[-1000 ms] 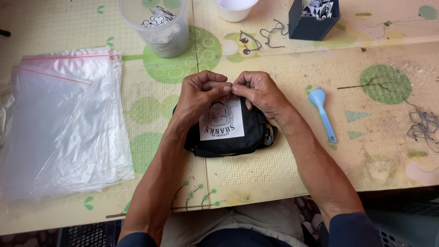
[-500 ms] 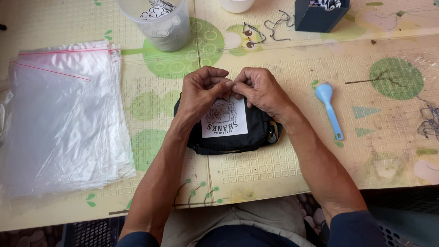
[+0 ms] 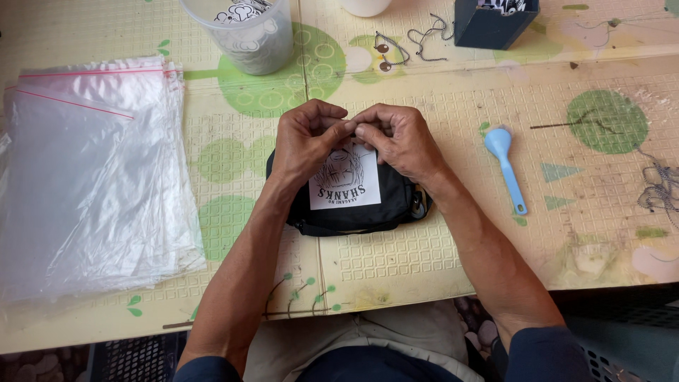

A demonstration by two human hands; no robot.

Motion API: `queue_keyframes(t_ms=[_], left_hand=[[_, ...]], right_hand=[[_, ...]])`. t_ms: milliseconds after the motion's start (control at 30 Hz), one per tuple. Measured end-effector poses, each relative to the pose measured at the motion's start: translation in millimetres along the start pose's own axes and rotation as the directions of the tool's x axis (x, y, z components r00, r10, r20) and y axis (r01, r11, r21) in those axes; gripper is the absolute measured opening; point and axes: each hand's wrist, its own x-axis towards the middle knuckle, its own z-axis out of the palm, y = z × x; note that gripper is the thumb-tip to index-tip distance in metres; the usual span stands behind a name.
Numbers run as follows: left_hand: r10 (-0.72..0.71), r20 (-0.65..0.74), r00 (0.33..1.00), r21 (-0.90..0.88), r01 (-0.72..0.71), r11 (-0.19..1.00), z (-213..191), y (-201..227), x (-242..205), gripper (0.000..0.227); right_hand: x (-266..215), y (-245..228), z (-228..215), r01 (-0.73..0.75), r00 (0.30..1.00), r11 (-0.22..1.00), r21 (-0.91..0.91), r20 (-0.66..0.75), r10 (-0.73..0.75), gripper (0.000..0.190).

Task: The person adjusts the strap of a black drawstring bag, attaches a chain with a bear-shaped charm to the bag, and then places the bag into a clear plastic ziplock bag. The person seals the ziplock bag and sets it aside.

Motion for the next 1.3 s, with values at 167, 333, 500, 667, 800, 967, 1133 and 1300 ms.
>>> queue_keyframes(t_ms=[167,333,500,667,800,967,1133,1300], left_hand=[[0.022,-0.022,1.000,-0.002,-0.022,1.000,5,14,-3,0.020],[0.048,-0.034,0.998,-0.001,-0.048,0.999,12,20,-2,0.017],[0.003,-0.025,1.000,0.061,-0.002,0.998,22,42,-16,0.018],[0.156,0.191,0.969,0.552,-0.237,0.799,50,71,-71,0.023],[0.068,0.358,0.931,0.750,-0.330,0.573,62,49,-110,0.034],[0.135,0.367,0.920,0.760,-0.380,0.528,61,30,-115,0.017],[0.018,0.286,0.958,0.614,-0.197,0.764,47,25,-97,0.019],[-0.076,0.276,0.958,0.481,-0.069,0.874,40,25,-86,0.017]], right_hand=[[-1,-4,5,0.281,0.955,0.935,-0.215,-0.033,-0.295,0.017],[-9,-3,2,0.492,0.777,0.577,-0.653,0.030,-0.629,0.008],[-26,-29,1,0.528,0.690,0.407,-0.746,0.098,-0.717,0.008],[-76,-34,-10,0.421,0.795,0.650,-0.632,-0.087,-0.600,0.005],[-121,-30,-15,0.302,0.851,0.787,-0.538,-0.221,-0.477,0.004],[-148,-15,-11,0.175,0.861,0.836,-0.520,-0.332,-0.386,0.005],[-150,-12,-4,0.195,0.833,0.871,-0.451,-0.392,-0.390,0.004],[-143,-18,5,0.327,0.775,0.671,-0.665,-0.217,-0.594,0.005]])
